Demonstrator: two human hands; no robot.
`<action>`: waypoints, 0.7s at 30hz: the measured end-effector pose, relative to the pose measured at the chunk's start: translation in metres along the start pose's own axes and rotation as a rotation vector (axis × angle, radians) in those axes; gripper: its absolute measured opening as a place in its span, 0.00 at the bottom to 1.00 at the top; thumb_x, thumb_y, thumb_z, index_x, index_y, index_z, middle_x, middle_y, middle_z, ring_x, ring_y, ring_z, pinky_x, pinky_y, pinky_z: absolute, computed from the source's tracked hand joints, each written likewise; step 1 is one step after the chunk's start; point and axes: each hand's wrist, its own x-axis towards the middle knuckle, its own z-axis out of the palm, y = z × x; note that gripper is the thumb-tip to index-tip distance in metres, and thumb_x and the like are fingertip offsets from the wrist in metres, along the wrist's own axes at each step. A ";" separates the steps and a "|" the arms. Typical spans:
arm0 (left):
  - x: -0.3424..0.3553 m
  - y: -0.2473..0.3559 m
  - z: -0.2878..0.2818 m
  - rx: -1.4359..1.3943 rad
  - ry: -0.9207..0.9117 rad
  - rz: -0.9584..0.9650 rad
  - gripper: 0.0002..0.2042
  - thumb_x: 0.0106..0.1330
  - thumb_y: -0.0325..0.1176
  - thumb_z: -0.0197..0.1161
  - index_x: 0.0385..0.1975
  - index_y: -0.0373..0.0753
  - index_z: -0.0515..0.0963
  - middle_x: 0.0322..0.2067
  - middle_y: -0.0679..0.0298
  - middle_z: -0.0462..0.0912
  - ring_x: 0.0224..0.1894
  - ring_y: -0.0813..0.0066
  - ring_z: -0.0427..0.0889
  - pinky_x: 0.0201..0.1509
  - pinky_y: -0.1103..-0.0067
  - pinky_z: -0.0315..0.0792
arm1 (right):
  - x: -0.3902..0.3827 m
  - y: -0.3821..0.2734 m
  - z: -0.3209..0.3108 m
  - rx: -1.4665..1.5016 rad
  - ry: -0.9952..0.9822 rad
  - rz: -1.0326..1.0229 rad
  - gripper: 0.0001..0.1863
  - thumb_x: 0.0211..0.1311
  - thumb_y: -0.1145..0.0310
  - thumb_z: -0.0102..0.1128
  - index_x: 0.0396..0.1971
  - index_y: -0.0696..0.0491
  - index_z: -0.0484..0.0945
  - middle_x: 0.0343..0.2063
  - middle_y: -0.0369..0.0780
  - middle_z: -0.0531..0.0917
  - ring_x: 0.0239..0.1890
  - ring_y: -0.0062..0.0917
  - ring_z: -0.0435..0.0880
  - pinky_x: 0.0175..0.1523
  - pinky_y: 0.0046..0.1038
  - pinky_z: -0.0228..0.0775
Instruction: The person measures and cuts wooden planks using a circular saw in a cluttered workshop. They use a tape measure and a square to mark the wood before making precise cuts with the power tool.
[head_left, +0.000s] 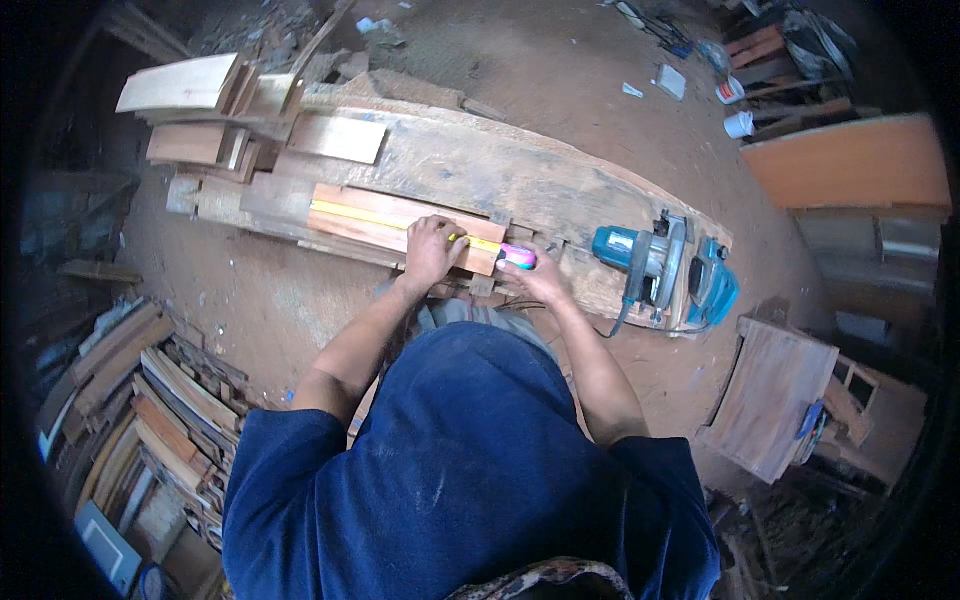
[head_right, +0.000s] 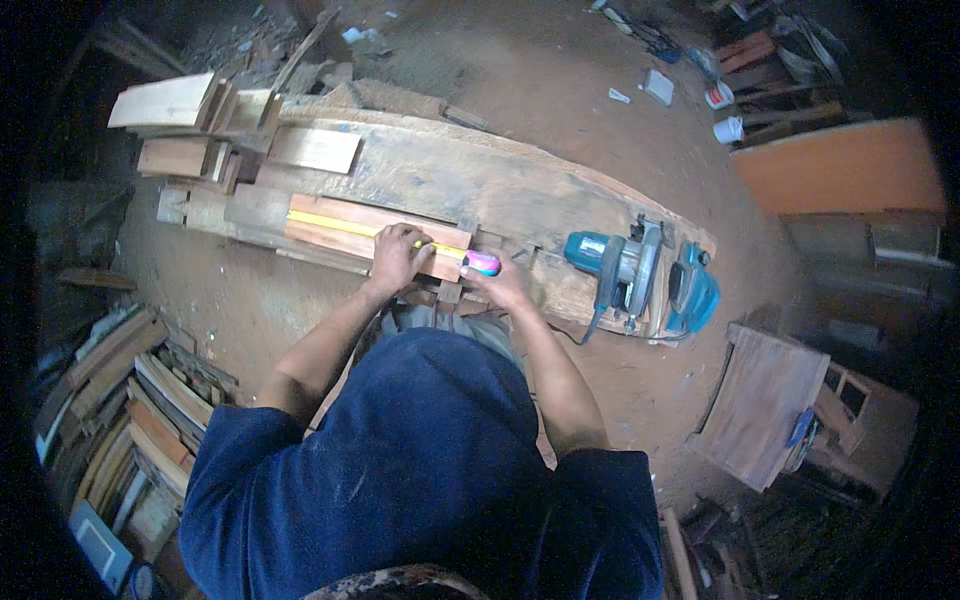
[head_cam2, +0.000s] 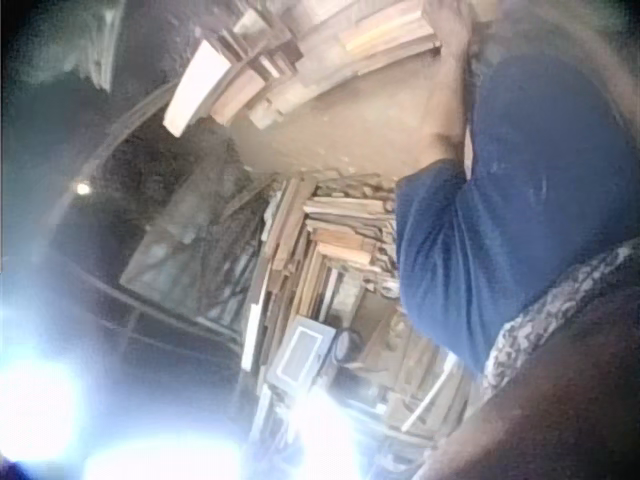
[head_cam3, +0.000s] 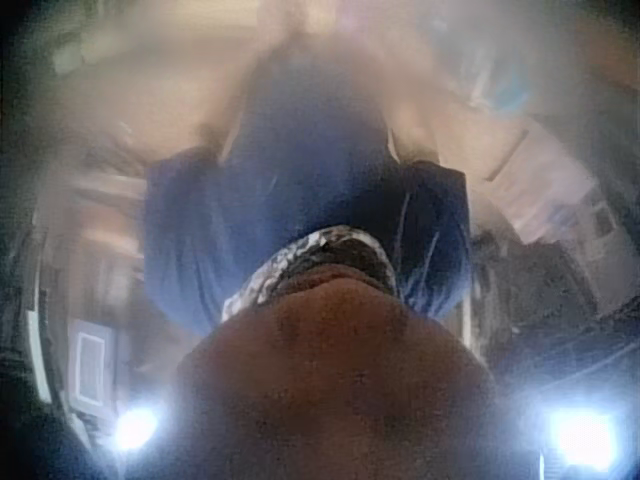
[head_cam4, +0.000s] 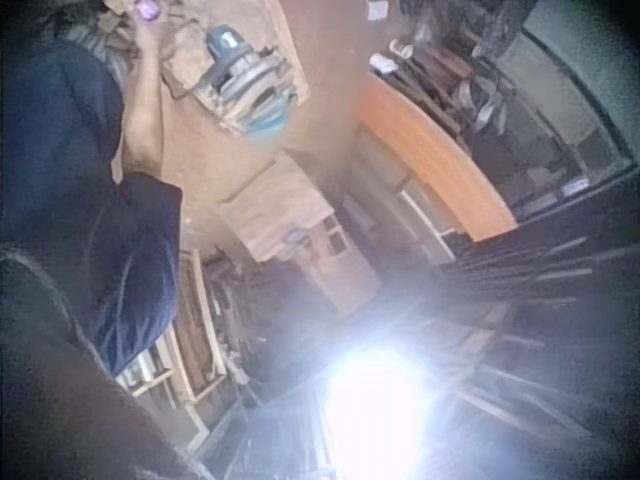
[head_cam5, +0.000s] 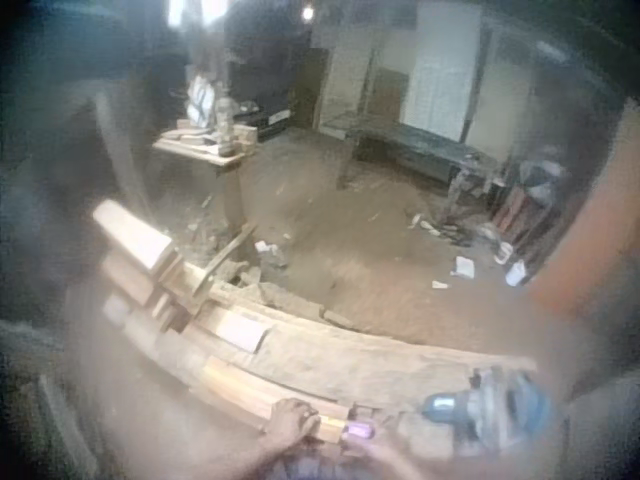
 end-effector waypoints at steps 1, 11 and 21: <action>0.002 0.009 0.003 0.026 -0.007 0.016 0.10 0.64 0.41 0.68 0.37 0.44 0.86 0.42 0.58 0.81 0.50 0.56 0.76 0.57 0.60 0.66 | -0.001 0.004 -0.005 -0.104 0.041 -0.052 0.47 0.52 0.50 0.80 0.66 0.61 0.68 0.52 0.46 0.82 0.45 0.28 0.88 0.45 0.29 0.82; 0.030 0.031 0.019 0.094 -0.141 0.211 0.07 0.61 0.37 0.69 0.34 0.42 0.87 0.34 0.55 0.84 0.40 0.54 0.81 0.46 0.61 0.74 | -0.030 0.042 -0.036 0.095 0.263 -0.189 0.33 0.61 0.56 0.71 0.63 0.56 0.73 0.34 0.45 0.88 0.35 0.30 0.88 0.44 0.33 0.80; 0.031 0.036 0.021 0.203 -0.404 0.173 0.06 0.66 0.33 0.64 0.36 0.38 0.80 0.29 0.53 0.83 0.33 0.52 0.83 0.37 0.63 0.76 | -0.112 0.090 -0.083 0.335 0.685 -0.227 0.24 0.64 0.60 0.68 0.55 0.58 0.78 0.43 0.49 0.85 0.44 0.39 0.86 0.49 0.37 0.78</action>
